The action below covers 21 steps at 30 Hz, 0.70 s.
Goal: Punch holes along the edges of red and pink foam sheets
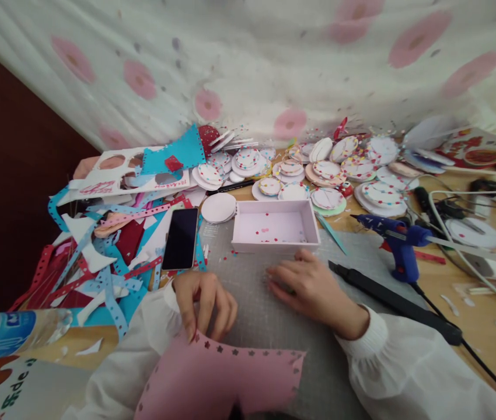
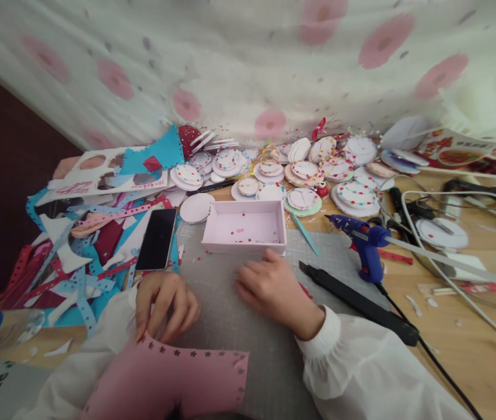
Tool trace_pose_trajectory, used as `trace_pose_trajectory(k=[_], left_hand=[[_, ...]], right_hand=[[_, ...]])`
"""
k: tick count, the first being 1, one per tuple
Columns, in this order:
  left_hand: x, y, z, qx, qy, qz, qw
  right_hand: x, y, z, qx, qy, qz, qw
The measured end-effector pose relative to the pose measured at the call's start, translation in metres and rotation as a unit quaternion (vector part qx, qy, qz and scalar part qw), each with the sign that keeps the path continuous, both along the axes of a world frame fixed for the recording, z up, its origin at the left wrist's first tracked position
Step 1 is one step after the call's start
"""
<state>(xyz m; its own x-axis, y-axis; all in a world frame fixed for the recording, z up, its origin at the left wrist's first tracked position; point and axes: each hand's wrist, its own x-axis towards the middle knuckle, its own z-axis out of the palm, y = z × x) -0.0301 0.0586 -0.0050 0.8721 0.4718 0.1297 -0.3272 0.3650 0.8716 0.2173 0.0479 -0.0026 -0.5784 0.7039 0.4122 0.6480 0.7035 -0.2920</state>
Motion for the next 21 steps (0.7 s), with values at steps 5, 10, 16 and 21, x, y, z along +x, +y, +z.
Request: trace_pose_trajectory(k=[5,10,16,21], left_hand=[[0.011,0.046,0.007,0.139,-0.062,-0.284,0.947],[0.012,0.056,0.002,0.198,-0.127,-0.315,0.92],[0.01,0.055,0.003,0.169,-0.064,-0.345,0.921],[0.014,0.057,0.011,0.126,0.004,-0.37,0.92]], right_hand=[[0.0,-0.001,-0.005,-0.057,-0.067,0.018,0.996],[-0.001,-0.001,-0.006,-0.028,-0.097,0.003,0.995],[-0.007,-0.001,-0.015,0.023,-0.113,0.008,0.993],[-0.005,0.002,-0.015,0.047,-0.043,-0.007,0.998]])
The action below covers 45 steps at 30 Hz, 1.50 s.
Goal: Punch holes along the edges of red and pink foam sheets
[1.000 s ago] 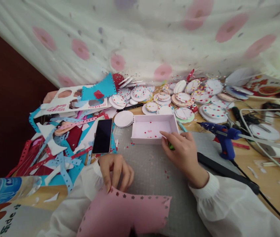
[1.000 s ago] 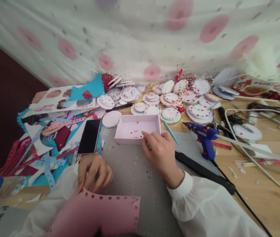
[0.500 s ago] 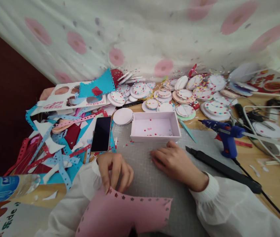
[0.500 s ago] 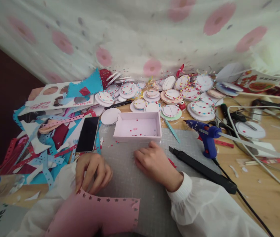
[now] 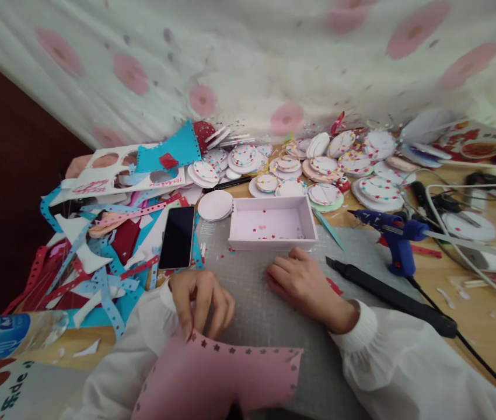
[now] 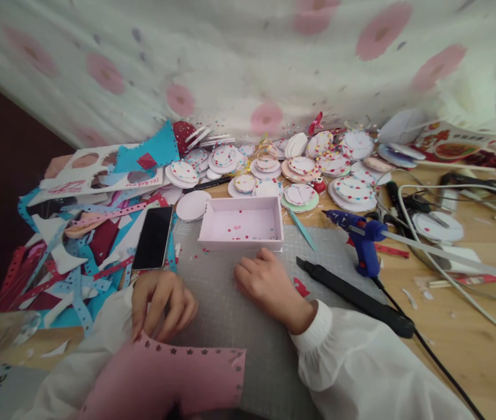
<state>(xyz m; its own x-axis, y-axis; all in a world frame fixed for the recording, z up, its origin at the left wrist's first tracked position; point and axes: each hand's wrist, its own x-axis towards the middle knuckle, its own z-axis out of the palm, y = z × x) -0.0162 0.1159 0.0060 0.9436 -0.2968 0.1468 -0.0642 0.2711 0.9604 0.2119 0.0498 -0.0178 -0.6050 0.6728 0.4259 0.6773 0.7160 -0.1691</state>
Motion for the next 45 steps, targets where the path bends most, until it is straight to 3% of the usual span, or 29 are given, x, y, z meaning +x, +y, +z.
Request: trace_pose_trajectory(k=[4,9,13,16,19,23,25,29,32,35,42,44,45], left_hand=[[0.0,-0.007,0.004,-0.032,0.017,0.076,0.996],[-0.009,-0.025,-0.004,-0.072,0.026,0.17,0.982],[-0.013,-0.036,-0.012,-0.083,-0.029,0.265,0.96],[-0.015,-0.036,-0.014,-0.06,-0.043,0.23,0.97],[-0.021,-0.033,-0.016,-0.018,0.012,0.219,0.975],[-0.03,-0.024,-0.028,0.074,0.023,0.255,0.964],[-0.031,-0.016,-0.035,0.143,0.006,0.265,0.954],[-0.028,-0.001,-0.045,0.251,0.038,0.282,0.925],[-0.027,0.004,-0.045,0.27,-0.007,0.265,0.926],[-0.024,0.003,-0.04,0.222,0.019,0.238,0.946],[-0.015,-0.006,-0.022,0.007,0.074,0.145,0.987],[-0.013,-0.011,-0.017,-0.034,0.047,0.179,0.982],[-0.013,-0.013,-0.015,-0.059,0.031,0.23,0.971]], right_hand=[[0.007,0.001,0.011,-0.008,0.091,-0.024,0.995],[0.012,0.002,0.013,-0.094,0.015,0.031,0.995],[0.009,0.003,0.004,-0.114,-0.009,0.019,0.993],[0.006,0.001,0.002,-0.073,-0.009,0.016,0.997],[0.009,0.0,0.007,0.004,0.029,-0.003,1.0],[0.014,0.0,0.016,0.049,0.066,-0.168,0.982],[0.014,0.0,0.017,0.054,0.038,-0.201,0.977],[0.005,-0.009,0.016,0.063,0.029,-0.167,0.984],[-0.001,-0.02,0.015,0.059,0.058,-0.131,0.988],[-0.001,-0.023,0.011,0.078,0.078,-0.125,0.986],[0.004,-0.013,0.008,0.072,0.069,-0.178,0.979],[0.004,-0.01,0.013,0.047,0.098,-0.169,0.98],[0.004,-0.01,0.016,0.024,0.14,-0.159,0.977]])
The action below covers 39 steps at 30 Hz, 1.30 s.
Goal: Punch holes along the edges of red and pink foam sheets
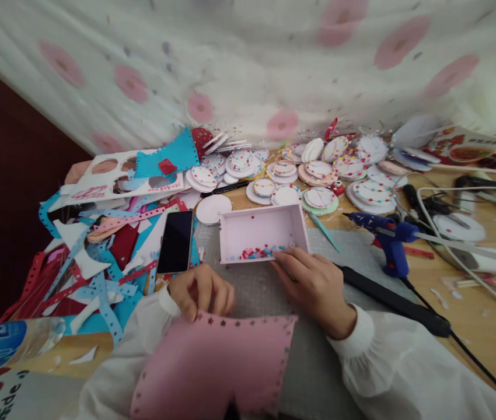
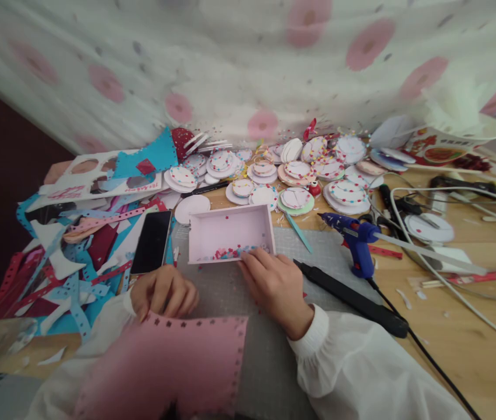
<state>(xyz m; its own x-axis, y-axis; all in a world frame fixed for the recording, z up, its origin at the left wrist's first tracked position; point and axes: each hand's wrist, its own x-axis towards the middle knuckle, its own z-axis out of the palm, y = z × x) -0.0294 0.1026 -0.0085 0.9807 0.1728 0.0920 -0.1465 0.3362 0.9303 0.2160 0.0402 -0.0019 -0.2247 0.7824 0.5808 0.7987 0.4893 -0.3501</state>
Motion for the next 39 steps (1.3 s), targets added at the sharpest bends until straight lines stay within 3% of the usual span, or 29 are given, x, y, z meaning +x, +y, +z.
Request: trace_pose_trajectory(k=[3,5,8,10,15,19,21,25,28,30,34,39], left_hand=[[0.0,-0.009,0.008,-0.079,-0.011,0.232,0.97],[0.001,-0.013,0.015,-0.122,0.025,0.323,0.938],[0.002,-0.015,0.022,-0.128,0.081,0.339,0.928],[0.003,-0.015,0.025,-0.115,0.103,0.332,0.93],[0.003,-0.014,0.022,-0.087,0.165,0.303,0.935],[0.0,-0.013,0.022,-0.061,0.206,0.302,0.929],[0.0,-0.013,0.026,-0.042,0.224,0.291,0.929],[0.003,-0.017,0.041,0.04,0.275,0.263,0.924],[0.003,-0.02,0.047,0.219,0.355,0.253,0.873],[0.0,-0.022,0.048,0.299,0.383,0.258,0.835],[-0.004,-0.03,0.044,0.35,0.39,0.288,0.802],[0.004,-0.049,0.04,0.373,0.389,0.322,0.779]], right_hand=[[0.004,0.002,0.011,-0.086,0.203,0.049,0.974],[0.008,0.003,0.016,-0.208,0.318,0.073,0.922],[0.016,0.005,0.021,-0.403,0.409,0.112,0.811],[0.021,0.005,0.024,-0.469,0.439,0.146,0.753],[0.027,0.005,0.03,-0.546,0.398,0.233,0.699],[0.024,0.006,0.026,-0.573,0.41,0.252,0.663],[0.021,0.008,0.022,-0.563,0.396,0.242,0.684],[0.014,0.011,0.014,-0.46,0.326,0.193,0.803],[0.011,0.014,0.004,-0.324,0.245,0.139,0.903],[0.012,0.017,-0.006,-0.231,0.172,0.106,0.952],[0.016,0.02,-0.016,-0.16,0.093,0.059,0.981],[0.016,0.01,0.002,-0.119,0.026,0.044,0.992]])
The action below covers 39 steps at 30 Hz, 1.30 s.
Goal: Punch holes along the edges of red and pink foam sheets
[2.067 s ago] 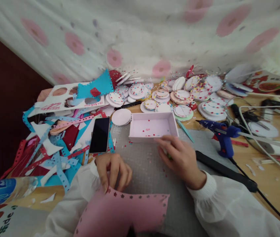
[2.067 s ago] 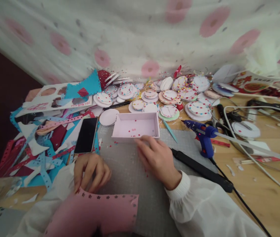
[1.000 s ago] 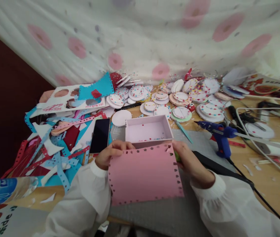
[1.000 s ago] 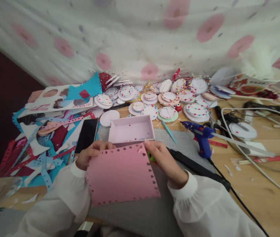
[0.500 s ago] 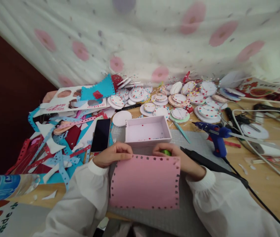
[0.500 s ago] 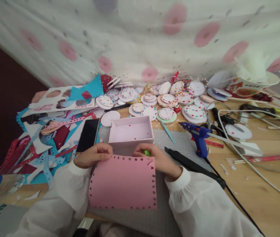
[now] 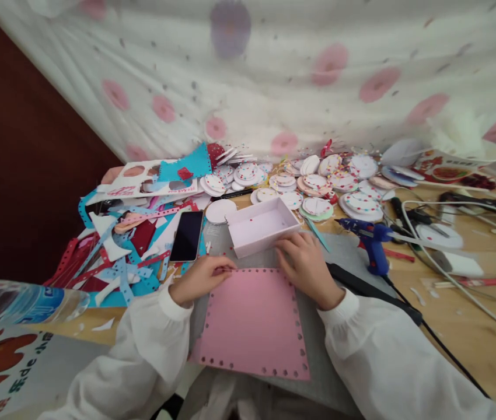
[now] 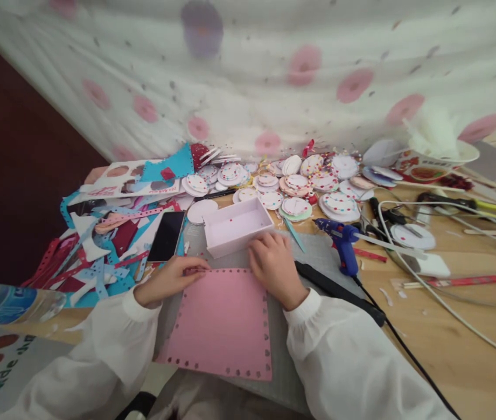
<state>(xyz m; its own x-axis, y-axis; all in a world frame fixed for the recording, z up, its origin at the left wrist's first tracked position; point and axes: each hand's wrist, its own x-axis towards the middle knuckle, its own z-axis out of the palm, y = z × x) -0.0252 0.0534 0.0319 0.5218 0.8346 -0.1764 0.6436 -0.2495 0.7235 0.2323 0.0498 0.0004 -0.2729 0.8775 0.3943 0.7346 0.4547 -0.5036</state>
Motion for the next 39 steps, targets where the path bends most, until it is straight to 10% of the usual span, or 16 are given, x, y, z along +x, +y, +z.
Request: trace_pose_trajectory(k=[9,18,32,39], left_hand=[[0.0,-0.025,-0.013,0.197,0.05,0.0,0.979],[-0.008,-0.041,-0.038,0.465,0.133,-0.118,0.867],[-0.007,-0.056,-0.054,0.474,0.181,-0.101,0.856],[-0.001,-0.06,-0.033,0.388,0.232,-0.122,0.884]], right_hand=[[-0.015,-0.028,-0.005,0.077,-0.149,0.138,0.976],[-0.018,-0.045,-0.019,0.114,-0.165,0.147,0.969],[-0.021,-0.054,-0.026,0.068,-0.159,0.12,0.978],[-0.027,-0.065,-0.021,0.031,-0.193,0.071,0.978]])
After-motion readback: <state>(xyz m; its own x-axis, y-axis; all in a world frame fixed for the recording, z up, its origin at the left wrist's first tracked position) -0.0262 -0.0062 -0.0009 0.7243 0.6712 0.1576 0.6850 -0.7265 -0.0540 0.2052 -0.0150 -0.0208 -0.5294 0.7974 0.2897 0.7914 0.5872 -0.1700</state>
